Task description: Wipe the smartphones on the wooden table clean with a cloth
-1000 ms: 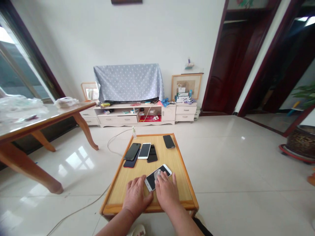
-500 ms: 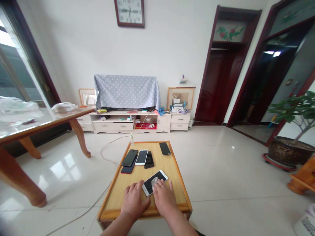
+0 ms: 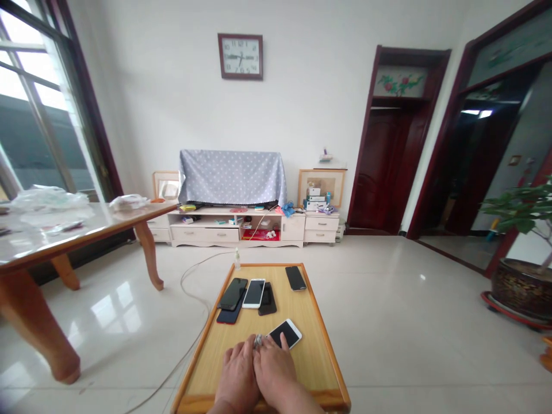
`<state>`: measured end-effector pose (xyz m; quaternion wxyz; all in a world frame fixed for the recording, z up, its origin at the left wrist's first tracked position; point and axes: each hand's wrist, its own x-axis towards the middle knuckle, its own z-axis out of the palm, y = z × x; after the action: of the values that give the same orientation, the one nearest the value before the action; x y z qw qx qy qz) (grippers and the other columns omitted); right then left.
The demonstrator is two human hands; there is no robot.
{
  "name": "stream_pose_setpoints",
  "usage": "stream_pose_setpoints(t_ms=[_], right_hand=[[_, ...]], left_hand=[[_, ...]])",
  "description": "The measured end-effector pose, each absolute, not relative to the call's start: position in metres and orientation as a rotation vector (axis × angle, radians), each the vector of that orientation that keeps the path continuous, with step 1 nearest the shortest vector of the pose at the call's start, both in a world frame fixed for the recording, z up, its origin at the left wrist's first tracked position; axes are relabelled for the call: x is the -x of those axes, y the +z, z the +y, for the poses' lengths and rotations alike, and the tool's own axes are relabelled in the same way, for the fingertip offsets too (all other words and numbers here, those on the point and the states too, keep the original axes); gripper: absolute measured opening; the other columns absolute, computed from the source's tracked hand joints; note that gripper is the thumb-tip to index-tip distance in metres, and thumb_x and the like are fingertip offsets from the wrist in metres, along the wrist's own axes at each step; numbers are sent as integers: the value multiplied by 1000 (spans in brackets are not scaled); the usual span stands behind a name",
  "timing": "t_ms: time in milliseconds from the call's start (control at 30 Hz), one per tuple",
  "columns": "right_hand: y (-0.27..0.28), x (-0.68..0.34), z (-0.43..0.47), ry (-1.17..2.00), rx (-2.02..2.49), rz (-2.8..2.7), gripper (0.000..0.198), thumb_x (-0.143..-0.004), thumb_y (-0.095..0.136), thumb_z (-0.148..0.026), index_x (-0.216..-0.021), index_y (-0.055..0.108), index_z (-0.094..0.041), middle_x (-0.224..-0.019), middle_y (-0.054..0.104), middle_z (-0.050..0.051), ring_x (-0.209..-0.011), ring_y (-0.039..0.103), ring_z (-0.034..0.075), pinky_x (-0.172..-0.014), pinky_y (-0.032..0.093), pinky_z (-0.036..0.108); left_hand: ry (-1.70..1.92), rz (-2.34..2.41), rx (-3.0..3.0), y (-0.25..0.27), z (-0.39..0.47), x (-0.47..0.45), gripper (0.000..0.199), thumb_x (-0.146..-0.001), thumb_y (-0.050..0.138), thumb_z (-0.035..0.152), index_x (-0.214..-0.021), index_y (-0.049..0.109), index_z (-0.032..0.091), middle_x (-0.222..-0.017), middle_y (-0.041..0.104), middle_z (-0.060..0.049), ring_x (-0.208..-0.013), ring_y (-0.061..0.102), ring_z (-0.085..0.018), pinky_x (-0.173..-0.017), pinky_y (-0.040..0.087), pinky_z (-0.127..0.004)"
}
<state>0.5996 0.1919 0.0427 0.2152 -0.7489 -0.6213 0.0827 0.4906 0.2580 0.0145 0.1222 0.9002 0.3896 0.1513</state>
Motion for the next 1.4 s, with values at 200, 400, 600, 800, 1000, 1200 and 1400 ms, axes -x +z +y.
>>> stream_pose_setpoints(t_ms=[200, 400, 600, 800, 1000, 1200, 1400], right_hand=[[26, -608, 171, 260, 2063, -1759, 44, -101, 29, -28, -126, 65, -30, -135, 62, 4, -131, 50, 22, -121, 12, 49], [20, -606, 195, 229, 2050, -1781, 45, -101, 29, -25, -134, 59, -31, -138, 59, 4, -135, 45, 23, -120, 10, 53], [16, -606, 203, 315, 2102, -1745, 44, -98, 35, -24, -133, 60, -31, -138, 59, 5, -133, 48, 25, -119, 14, 53], [6, -615, 195, 415, 2120, -1702, 44, -93, 38, -20, -125, 66, -34, -137, 60, 3, -133, 49, 27, -119, 13, 55], [15, -604, 202, 319, 2069, -1718, 46, -99, 36, -29, -143, 50, -30, -146, 51, 6, -139, 40, 25, -120, 14, 50], [21, -621, 187, 299, 2011, -1806, 46, -100, 32, -27, -144, 47, -29, -146, 51, 4, -138, 41, 21, -120, 10, 48], [22, -669, 196, 206, 2379, -1482, 45, -102, 29, -33, -135, 56, -21, -149, 47, 10, -141, 36, 24, -119, 13, 48]], left_hand=[[366, 1188, -2613, 8, 265, -491, 67, -78, 46, 21, -144, 40, 15, -135, 58, -14, -124, 49, -26, -107, 26, -41], [280, 1159, -2657, 2, 270, -490, 63, -84, 40, 22, -146, 38, 15, -145, 51, -12, -128, 46, -25, -108, 25, -40], [157, 1206, -2614, -6, 280, -495, 65, -85, 39, 21, -149, 34, 19, -148, 48, -9, -133, 43, -23, -110, 25, -37], [81, 1242, -2551, -4, 284, -500, 72, -79, 46, 23, -149, 35, 16, -145, 51, -11, -134, 42, -25, -111, 24, -40], [264, 1170, -2629, 3, 273, -492, 62, -86, 40, 20, -148, 36, 17, -145, 51, -12, -129, 46, -23, -109, 25, -38], [376, 1162, -2618, 10, 265, -495, 58, -85, 44, 21, -143, 40, 15, -135, 58, -13, -123, 50, -24, -106, 27, -38], [469, 1160, -2606, 15, 262, -503, 67, -74, 61, 39, -135, 46, 16, -127, 61, -12, -120, 51, -27, -105, 29, -39]])
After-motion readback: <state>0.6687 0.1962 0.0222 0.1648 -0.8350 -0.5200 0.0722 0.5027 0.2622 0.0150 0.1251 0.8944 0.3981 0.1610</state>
